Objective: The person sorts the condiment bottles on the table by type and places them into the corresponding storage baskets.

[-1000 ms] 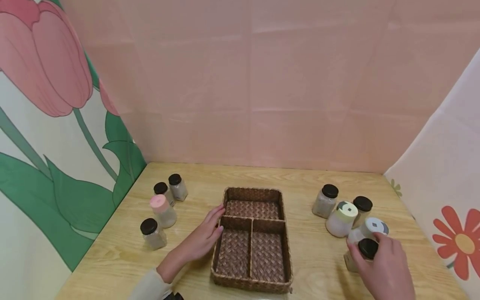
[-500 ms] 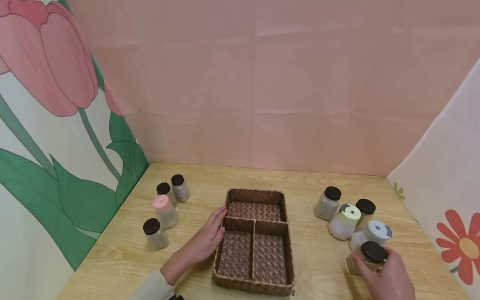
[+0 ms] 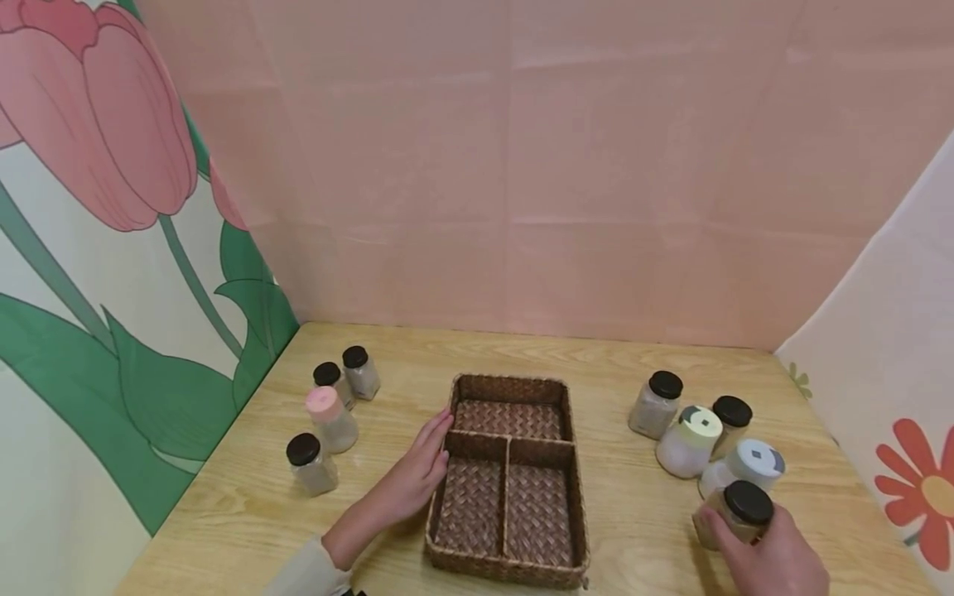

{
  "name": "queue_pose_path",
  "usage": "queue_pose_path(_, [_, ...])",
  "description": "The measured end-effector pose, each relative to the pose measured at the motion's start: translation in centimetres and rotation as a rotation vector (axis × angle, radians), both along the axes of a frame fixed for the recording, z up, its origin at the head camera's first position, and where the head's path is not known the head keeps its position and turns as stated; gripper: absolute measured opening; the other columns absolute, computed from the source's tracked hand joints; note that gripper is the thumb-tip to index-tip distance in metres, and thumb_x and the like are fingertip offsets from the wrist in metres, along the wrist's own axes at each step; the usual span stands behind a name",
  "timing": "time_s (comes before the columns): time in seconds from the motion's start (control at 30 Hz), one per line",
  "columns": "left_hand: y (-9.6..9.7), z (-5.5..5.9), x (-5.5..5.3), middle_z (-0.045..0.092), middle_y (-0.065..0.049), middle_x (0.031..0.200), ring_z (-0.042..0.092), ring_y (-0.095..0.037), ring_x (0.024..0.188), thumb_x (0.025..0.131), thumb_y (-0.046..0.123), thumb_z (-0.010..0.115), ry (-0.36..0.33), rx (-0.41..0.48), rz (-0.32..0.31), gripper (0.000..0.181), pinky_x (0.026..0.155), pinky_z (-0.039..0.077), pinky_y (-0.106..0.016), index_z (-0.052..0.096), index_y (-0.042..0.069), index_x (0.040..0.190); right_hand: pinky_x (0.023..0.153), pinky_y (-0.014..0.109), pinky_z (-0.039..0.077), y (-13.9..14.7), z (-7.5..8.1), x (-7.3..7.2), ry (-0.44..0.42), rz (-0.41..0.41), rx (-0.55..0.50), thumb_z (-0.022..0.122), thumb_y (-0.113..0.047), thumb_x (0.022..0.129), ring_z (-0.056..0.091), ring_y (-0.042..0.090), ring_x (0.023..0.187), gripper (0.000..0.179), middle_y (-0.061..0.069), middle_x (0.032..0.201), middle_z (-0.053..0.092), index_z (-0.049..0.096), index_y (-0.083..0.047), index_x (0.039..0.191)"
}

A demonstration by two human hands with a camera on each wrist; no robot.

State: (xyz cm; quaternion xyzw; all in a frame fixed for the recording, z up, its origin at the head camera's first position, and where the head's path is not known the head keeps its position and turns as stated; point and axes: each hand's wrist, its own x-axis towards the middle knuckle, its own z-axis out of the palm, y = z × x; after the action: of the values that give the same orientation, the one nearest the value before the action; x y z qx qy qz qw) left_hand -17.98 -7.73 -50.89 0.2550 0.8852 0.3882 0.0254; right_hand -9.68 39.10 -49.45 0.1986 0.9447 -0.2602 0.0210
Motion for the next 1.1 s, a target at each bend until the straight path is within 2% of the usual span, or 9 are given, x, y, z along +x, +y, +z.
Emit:
queue_pose_path(0.13, [0.0, 0.0, 0.0, 0.011, -0.01, 0.17, 0.023, -0.029, 0.153, 0.11, 0.014, 0.035, -0.002, -0.005, 0.005, 0.056, 0.117, 0.033, -0.05, 0.015, 0.005, 0.162, 0.05, 0.033, 0.033, -1.1, 0.5, 0.4, 0.062, -0.099, 0.023, 0.066, -0.063, 0.089, 0.046, 0.019, 0.054, 0.061, 0.003, 0.058, 0.05, 0.064, -0.002, 0.088])
queue_pose_path(0.2, [0.0, 0.0, 0.1, 0.009, -0.008, 0.17, 0.022, -0.028, 0.153, 0.111, 0.015, 0.034, -0.009, -0.006, 0.007, 0.056, 0.118, 0.032, -0.049, 0.015, 0.007, 0.163, 0.049, 0.033, 0.032, -1.7, 1.0, 0.6, 0.108, -0.104, 0.042, 0.067, -0.062, 0.089, 0.044, 0.02, 0.053, 0.061, 0.003, 0.058, 0.049, 0.062, -0.002, 0.087])
queue_pose_path(0.37, [0.0, 0.1, 0.1, 0.01, -0.008, 0.17, 0.022, -0.028, 0.153, 0.11, 0.015, 0.035, -0.007, -0.005, 0.01, 0.057, 0.118, 0.032, -0.049, 0.014, 0.008, 0.163, 0.05, 0.031, 0.037, -3.1, 2.7, 0.6, 0.227, -0.034, 0.089, 0.072, -0.057, 0.088, 0.055, 0.02, 0.059, 0.063, 0.009, 0.069, 0.063, 0.059, 0.004, 0.1])
queue_pose_path(0.5, [0.0, 0.2, 0.2, 0.009, -0.008, 0.17, 0.021, -0.027, 0.153, 0.111, 0.015, 0.034, -0.019, -0.001, 0.01, 0.057, 0.118, 0.032, -0.049, 0.013, 0.008, 0.163, 0.052, 0.031, 0.04, -4.3, 3.8, 0.4, 0.297, 0.006, 0.127, 0.076, -0.053, 0.086, 0.061, 0.025, 0.063, 0.062, 0.014, 0.074, 0.067, 0.057, 0.005, 0.099])
queue_pose_path(0.67, [0.1, 0.2, 0.2, 0.01, -0.009, 0.17, 0.022, -0.028, 0.153, 0.111, 0.014, 0.034, -0.016, 0.007, 0.008, 0.057, 0.117, 0.032, -0.05, 0.013, 0.007, 0.163, 0.054, 0.036, 0.045, -5.2, 4.7, -0.1, 0.291, 0.032, 0.131, 0.075, -0.055, 0.086, 0.065, 0.033, 0.071, 0.062, 0.016, 0.079, 0.069, 0.057, 0.003, 0.098])
queue_pose_path(0.83, [0.0, 0.1, 0.2, 0.01, -0.01, 0.17, 0.021, -0.028, 0.153, 0.11, 0.014, 0.035, -0.012, 0.014, 0.004, 0.058, 0.117, 0.032, -0.05, 0.013, 0.007, 0.163, 0.055, 0.037, 0.047, -5.6, 5.2, -0.5, 0.268, 0.047, 0.112, 0.073, -0.056, 0.087, 0.066, 0.033, 0.074, 0.061, 0.013, 0.08, 0.069, 0.057, 0.001, 0.098])
queue_pose_path(1.0, [0.0, 0.1, 0.2, 0.01, -0.01, 0.17, 0.021, -0.028, 0.153, 0.11, 0.014, 0.035, -0.012, 0.013, 0.007, 0.058, 0.118, 0.031, -0.05, 0.013, 0.007, 0.163, 0.053, 0.033, 0.041, -6.2, 5.7, -0.6, 0.288, 0.063, 0.094, 0.073, -0.057, 0.087, 0.06, 0.024, 0.067, 0.059, 0.009, 0.078, 0.065, 0.056, -0.001, 0.097])
queue_pose_path(1.1, [0.1, 0.0, 0.2, 0.012, -0.012, 0.17, 0.021, -0.03, 0.153, 0.11, 0.013, 0.036, 0.004, 0.02, 0.005, 0.058, 0.118, 0.031, -0.052, 0.014, 0.006, 0.163, 0.053, 0.032, 0.038, -6.8, 5.9, -0.7, 0.351, 0.092, 0.092, 0.076, -0.053, 0.087, 0.056, 0.019, 0.064, 0.055, 0.008, 0.077, 0.065, 0.057, -0.002, 0.095])
